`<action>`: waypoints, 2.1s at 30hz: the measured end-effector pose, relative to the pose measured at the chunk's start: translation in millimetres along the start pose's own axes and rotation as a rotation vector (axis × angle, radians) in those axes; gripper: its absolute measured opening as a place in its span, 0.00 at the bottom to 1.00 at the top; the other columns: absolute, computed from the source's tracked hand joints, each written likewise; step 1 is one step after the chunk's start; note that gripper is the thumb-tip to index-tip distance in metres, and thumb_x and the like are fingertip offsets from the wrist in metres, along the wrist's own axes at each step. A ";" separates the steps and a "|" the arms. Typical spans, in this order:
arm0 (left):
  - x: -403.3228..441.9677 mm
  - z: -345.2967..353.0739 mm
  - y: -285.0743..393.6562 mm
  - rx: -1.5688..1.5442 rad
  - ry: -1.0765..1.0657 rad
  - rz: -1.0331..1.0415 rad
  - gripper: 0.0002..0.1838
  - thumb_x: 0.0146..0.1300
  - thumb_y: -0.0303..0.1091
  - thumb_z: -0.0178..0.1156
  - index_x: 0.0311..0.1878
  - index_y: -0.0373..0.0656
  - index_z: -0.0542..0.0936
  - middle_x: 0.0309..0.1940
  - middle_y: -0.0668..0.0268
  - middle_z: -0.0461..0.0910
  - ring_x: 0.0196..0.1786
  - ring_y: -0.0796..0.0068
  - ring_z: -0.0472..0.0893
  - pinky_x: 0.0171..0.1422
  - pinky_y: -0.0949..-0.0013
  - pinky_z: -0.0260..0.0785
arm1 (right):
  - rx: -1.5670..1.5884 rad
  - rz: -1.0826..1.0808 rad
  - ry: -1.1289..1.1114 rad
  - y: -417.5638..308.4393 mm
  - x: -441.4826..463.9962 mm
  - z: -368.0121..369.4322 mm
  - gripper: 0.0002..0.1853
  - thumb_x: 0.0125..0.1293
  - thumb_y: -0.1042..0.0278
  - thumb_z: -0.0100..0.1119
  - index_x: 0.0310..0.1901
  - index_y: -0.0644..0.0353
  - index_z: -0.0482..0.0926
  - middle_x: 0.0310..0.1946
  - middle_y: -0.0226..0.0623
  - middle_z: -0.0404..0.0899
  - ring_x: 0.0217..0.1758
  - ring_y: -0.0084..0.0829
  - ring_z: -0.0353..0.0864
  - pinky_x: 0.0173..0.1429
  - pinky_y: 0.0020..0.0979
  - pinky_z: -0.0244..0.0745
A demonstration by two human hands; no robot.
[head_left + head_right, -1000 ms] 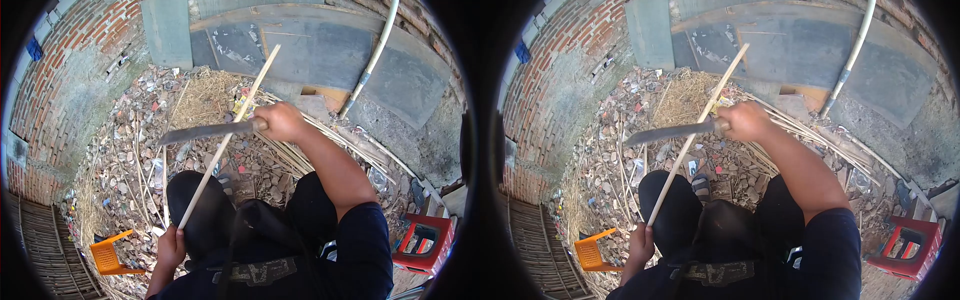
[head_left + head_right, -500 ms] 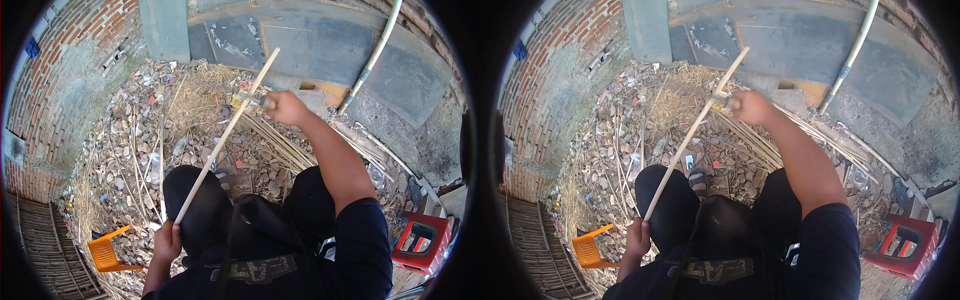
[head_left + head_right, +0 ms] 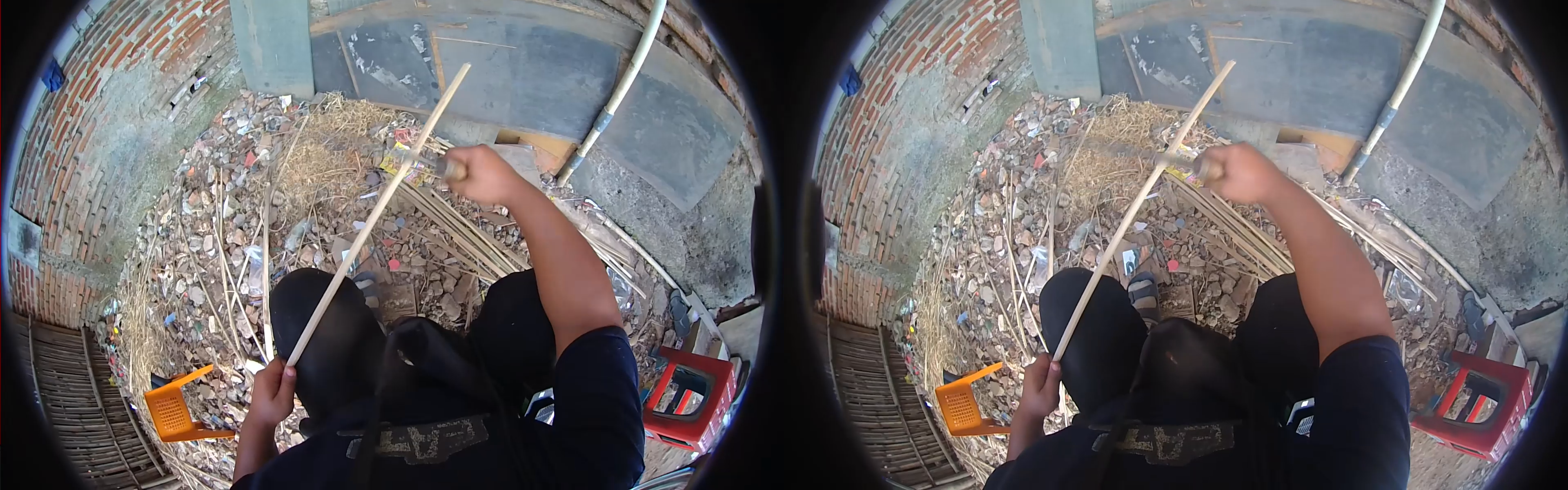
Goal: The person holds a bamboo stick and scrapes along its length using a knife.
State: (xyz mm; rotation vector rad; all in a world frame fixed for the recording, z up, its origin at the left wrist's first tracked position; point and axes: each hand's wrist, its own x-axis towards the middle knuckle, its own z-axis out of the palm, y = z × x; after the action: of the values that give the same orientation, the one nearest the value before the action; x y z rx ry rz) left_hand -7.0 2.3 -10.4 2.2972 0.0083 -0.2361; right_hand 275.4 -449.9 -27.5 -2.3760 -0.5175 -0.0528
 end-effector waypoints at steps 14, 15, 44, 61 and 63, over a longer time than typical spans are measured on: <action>2.7 -6.9 -7.4 -0.067 -0.041 -0.011 0.23 0.80 0.47 0.55 0.31 0.38 0.73 0.20 0.70 0.70 0.27 0.82 0.65 0.29 0.69 0.61 | -0.008 -0.008 -0.020 -9.2 1.9 4.5 0.17 0.58 0.62 0.68 0.49 0.56 0.86 0.35 0.52 0.86 0.41 0.51 0.87 0.49 0.47 0.81; 3.9 -7.5 -10.9 -0.046 -0.052 -0.029 0.24 0.81 0.47 0.53 0.31 0.37 0.73 0.19 0.66 0.71 0.25 0.78 0.68 0.29 0.66 0.62 | -0.024 0.036 0.016 0.7 4.1 8.3 0.16 0.59 0.62 0.68 0.48 0.56 0.85 0.34 0.50 0.86 0.40 0.49 0.86 0.48 0.46 0.80; -9.4 22.2 8.5 0.544 0.228 0.005 0.16 0.76 0.41 0.57 0.35 0.40 0.72 0.20 0.46 0.77 0.26 0.35 0.80 0.29 0.40 0.69 | -0.002 0.225 0.036 34.5 15.9 21.1 0.14 0.58 0.63 0.66 0.45 0.56 0.84 0.36 0.49 0.87 0.40 0.50 0.87 0.47 0.46 0.81; -3.7 10.1 9.3 0.455 0.179 0.030 0.18 0.77 0.43 0.57 0.34 0.39 0.71 0.19 0.46 0.76 0.25 0.35 0.78 0.29 0.42 0.67 | -0.025 0.175 -0.002 7.9 6.7 4.6 0.14 0.58 0.65 0.67 0.44 0.62 0.83 0.34 0.50 0.86 0.39 0.48 0.86 0.49 0.44 0.80; -2.8 11.3 11.1 0.408 0.152 -0.004 0.18 0.77 0.43 0.57 0.34 0.39 0.71 0.19 0.46 0.76 0.25 0.35 0.79 0.29 0.42 0.68 | -0.037 0.061 -0.072 -14.7 -1.9 3.9 0.14 0.58 0.65 0.67 0.45 0.61 0.83 0.34 0.49 0.86 0.39 0.48 0.86 0.49 0.45 0.80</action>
State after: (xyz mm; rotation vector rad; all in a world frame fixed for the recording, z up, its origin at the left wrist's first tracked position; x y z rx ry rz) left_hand -10.7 -13.3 -9.1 2.7165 0.0454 -0.0671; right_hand 267.7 -438.0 -21.5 -2.4358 -0.4813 0.0510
